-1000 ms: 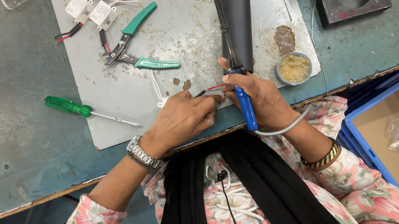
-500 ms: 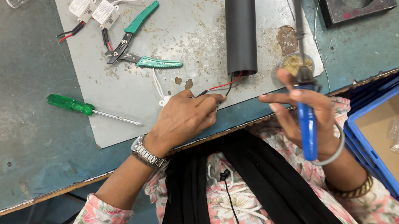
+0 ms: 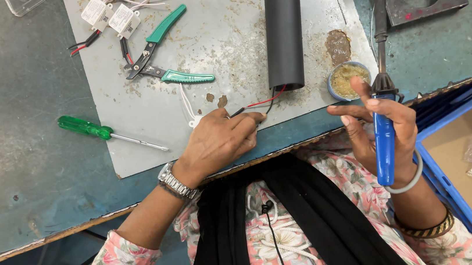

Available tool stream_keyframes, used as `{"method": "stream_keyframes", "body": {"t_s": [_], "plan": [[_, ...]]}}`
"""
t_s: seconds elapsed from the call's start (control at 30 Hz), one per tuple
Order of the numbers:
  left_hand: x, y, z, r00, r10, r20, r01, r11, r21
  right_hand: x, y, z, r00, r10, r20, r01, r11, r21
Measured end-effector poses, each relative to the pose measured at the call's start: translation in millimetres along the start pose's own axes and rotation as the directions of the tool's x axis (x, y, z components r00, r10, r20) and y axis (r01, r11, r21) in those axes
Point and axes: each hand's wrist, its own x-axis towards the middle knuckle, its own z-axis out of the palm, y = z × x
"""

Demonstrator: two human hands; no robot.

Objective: The person solders red and black wires onto the terminals of black cylindrical lamp housings at a workbench. They strip wire ends with pliers, twist the bare ends, apply flux or solder paste from a small container, and touch a soldering iron to the joints, working through several housings one at a time.

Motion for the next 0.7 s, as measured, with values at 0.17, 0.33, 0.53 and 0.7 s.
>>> {"method": "stream_keyframes", "body": {"t_s": [0.17, 0.33, 0.53, 0.7], "plan": [[0, 1, -2, 1.000, 0.001, -0.018, 0.000, 1.000, 0.021, 4, 0, 0, 1.000, -0.027, 0.001, 0.027, 0.999, -0.021], [0, 2, -2, 1.000, -0.009, 0.002, 0.009, 1.000, 0.021, 6, -3, -2, 1.000, -0.021, 0.008, 0.021, 1.000, -0.014], [3, 0, -1, 1.000, 0.010, -0.017, -0.009, 0.999, 0.035, 10, -4, -7, 0.999, -0.043, 0.001, 0.043, 0.999, 0.011], [4, 0, -1, 0.999, 0.021, -0.024, -0.021, 0.999, 0.033, 2, -10, -22, 1.000, -0.012, -0.029, 0.012, 1.000, 0.004]]}}
